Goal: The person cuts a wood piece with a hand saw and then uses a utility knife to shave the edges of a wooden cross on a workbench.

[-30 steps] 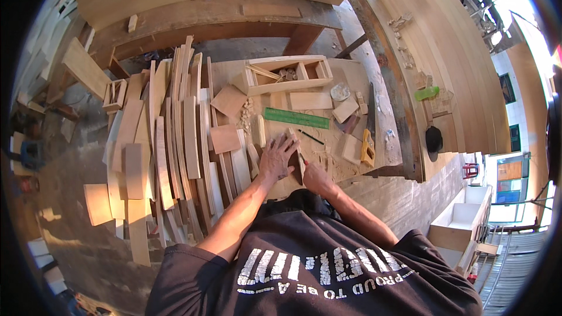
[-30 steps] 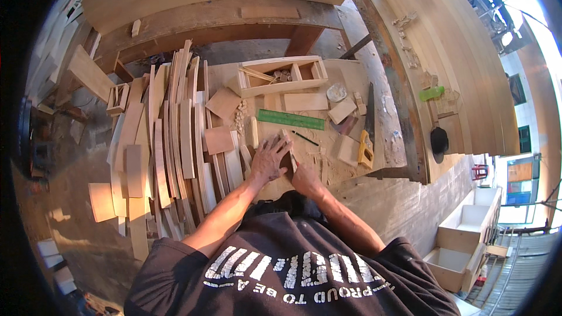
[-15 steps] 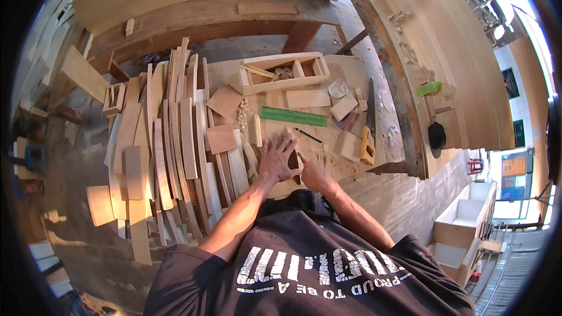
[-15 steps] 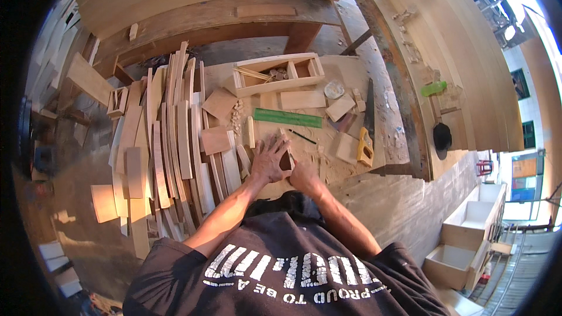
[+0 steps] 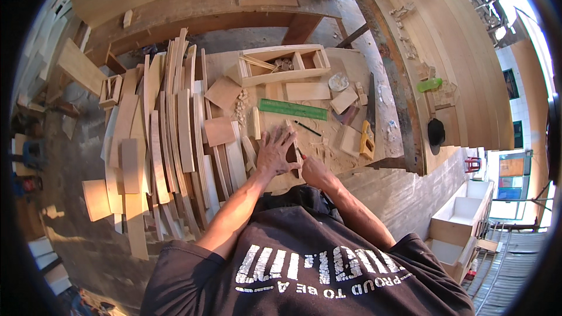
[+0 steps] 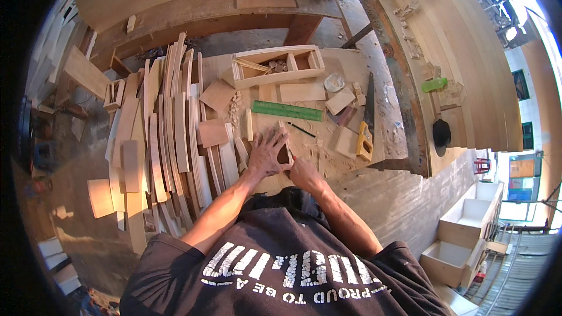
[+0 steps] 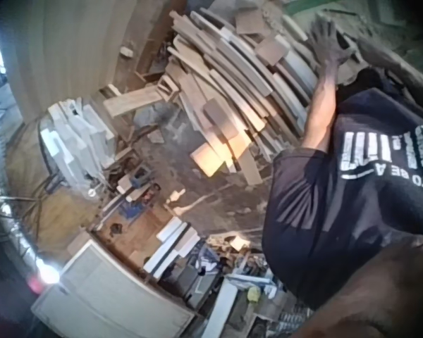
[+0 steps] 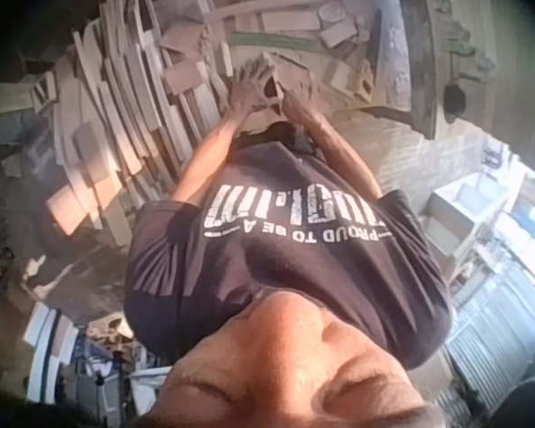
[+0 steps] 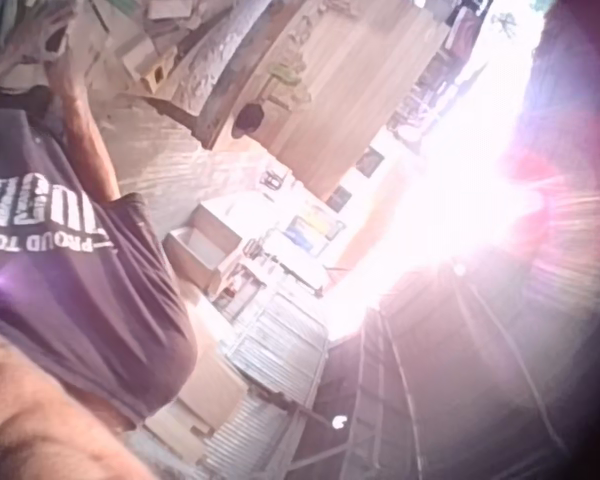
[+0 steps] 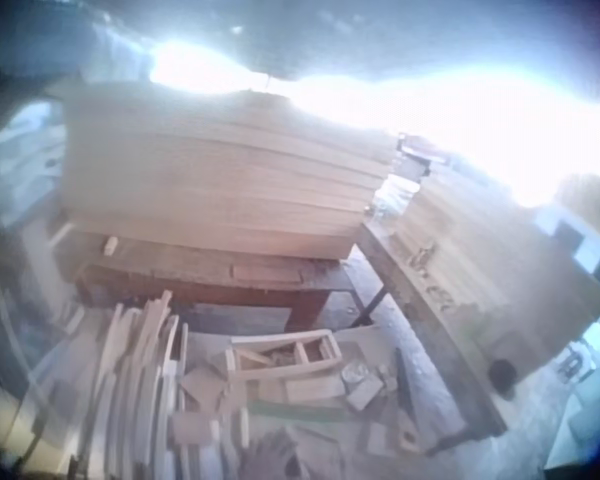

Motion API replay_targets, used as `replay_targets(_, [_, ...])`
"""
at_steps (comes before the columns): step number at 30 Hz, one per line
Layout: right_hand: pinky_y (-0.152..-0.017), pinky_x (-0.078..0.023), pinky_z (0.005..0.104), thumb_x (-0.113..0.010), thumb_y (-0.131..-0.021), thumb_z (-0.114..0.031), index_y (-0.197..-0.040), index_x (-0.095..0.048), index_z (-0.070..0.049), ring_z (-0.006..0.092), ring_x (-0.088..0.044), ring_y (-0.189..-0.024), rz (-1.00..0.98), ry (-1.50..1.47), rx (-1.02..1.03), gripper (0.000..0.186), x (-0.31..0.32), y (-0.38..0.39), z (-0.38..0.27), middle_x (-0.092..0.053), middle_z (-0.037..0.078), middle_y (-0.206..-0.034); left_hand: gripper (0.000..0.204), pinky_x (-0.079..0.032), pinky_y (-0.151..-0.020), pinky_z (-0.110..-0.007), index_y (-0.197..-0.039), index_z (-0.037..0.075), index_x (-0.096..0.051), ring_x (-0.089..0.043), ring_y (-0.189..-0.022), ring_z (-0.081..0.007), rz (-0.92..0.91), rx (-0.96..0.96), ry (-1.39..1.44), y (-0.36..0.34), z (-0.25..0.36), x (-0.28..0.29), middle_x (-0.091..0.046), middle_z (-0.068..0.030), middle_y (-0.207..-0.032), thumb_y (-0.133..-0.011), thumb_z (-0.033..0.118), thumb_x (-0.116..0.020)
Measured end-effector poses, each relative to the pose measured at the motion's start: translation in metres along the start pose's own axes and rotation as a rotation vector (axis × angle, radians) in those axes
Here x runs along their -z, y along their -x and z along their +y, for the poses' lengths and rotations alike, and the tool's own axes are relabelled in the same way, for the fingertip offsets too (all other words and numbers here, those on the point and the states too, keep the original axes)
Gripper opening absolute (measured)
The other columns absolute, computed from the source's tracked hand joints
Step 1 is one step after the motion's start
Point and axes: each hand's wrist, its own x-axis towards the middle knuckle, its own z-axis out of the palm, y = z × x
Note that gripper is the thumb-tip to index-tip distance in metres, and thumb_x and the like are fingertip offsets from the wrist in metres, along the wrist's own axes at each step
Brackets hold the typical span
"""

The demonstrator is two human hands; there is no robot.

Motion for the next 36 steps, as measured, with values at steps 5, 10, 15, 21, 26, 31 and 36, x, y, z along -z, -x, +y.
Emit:
replay_targets(5, [-0.058, -0.054, 0.0493, -0.057, -0.088, -0.014, -0.074, -0.068, 0.008, 0.0422, -0.068, -0.066, -0.235, -0.152, -0.181, 0.029, 0.062, -0.008, -0.035, -0.066, 0.028, -0.072, 0.115, -0.016, -0.119, -0.064, -0.157, 0.021, -0.029, -0.019, -0.151, -0.0352, -0.065, -0.010, -0.035, 0.000, -0.002, 0.009, -0.024, -0.0034, -0.165, -0.064, 0.068, -0.077])
replay_targets(10, [-0.047, -0.052, 0.0489, -0.057, -0.094, -0.016, -0.075, -0.068, 0.011, 0.0378, -0.068, -0.054, -0.471, -0.160, -0.244, 0.035, 0.080, -0.020, -0.035, -0.064, 0.025, -0.062, 0.117, -0.016, -0.119, -0.064, -0.158, 0.021, -0.029, -0.020, -0.151, -0.0357, -0.051, -0.017, -0.062, 0.003, 0.000, 0.007, -0.024, -0.0030, -0.165, -0.062, 0.069, -0.077])
replay_targets(15, [-0.038, -0.050, 0.0454, -0.053, -0.082, -0.003, -0.063, -0.065, 0.009, 0.0301, -0.065, -0.045, -0.505, -0.160, -0.280, 0.025, 0.073, -0.029, -0.039, -0.064, 0.021, -0.059, 0.119, -0.015, -0.120, -0.062, -0.158, 0.023, -0.028, -0.019, -0.152, -0.0339, -0.049, 0.023, -0.088, 0.006, -0.003, 0.003, -0.024, -0.0014, -0.165, -0.061, 0.073, -0.076])
replay_targets(21, [-0.047, -0.053, 0.0490, -0.056, -0.083, -0.010, -0.074, -0.070, 0.008, 0.0340, -0.065, -0.048, -0.419, -0.062, -0.178, 0.024, 0.021, -0.036, 0.017, -0.066, 0.022, -0.062, 0.120, -0.015, -0.121, -0.060, -0.159, 0.024, -0.026, -0.019, -0.152, -0.0328, -0.058, 0.010, -0.103, 0.004, 0.005, 0.006, -0.023, 0.0000, -0.165, -0.061, 0.075, -0.075])
replay_targets(26, [-0.039, -0.052, 0.0383, -0.057, -0.080, -0.005, -0.070, -0.073, 0.004, 0.0254, -0.067, -0.046, -0.376, -0.222, -0.429, 0.020, 0.059, -0.026, -0.037, -0.067, 0.015, -0.059, 0.120, -0.016, -0.121, -0.059, -0.158, 0.024, -0.027, -0.019, -0.152, -0.0321, -0.050, 0.038, -0.134, 0.006, -0.001, 0.009, -0.025, 0.0002, -0.165, -0.061, 0.075, -0.075])
replay_targets(31, [-0.042, -0.052, 0.0462, -0.051, -0.085, -0.007, -0.071, -0.068, 0.007, 0.0315, -0.066, -0.049, -0.422, -0.229, -0.289, 0.025, 0.053, -0.029, -0.031, -0.062, 0.021, -0.058, 0.121, -0.015, -0.121, -0.060, -0.159, 0.024, -0.027, -0.018, -0.152, -0.0321, -0.039, 0.035, -0.154, 0.006, -0.004, 0.003, -0.023, 0.0003, -0.165, -0.061, 0.078, -0.073])
replay_targets(36, [-0.050, -0.055, 0.0422, -0.065, -0.079, -0.011, -0.071, -0.072, 0.007, 0.0311, -0.070, -0.056, -0.755, -0.250, -0.566, 0.021, -0.012, -0.096, 0.071, -0.070, 0.019, -0.067, 0.121, -0.015, -0.121, -0.059, -0.159, 0.025, -0.025, -0.018, -0.152, -0.0320, -0.100, 0.014, -0.146, 0.002, 0.013, 0.010, -0.021, 0.0008, -0.166, -0.061, 0.080, -0.071])
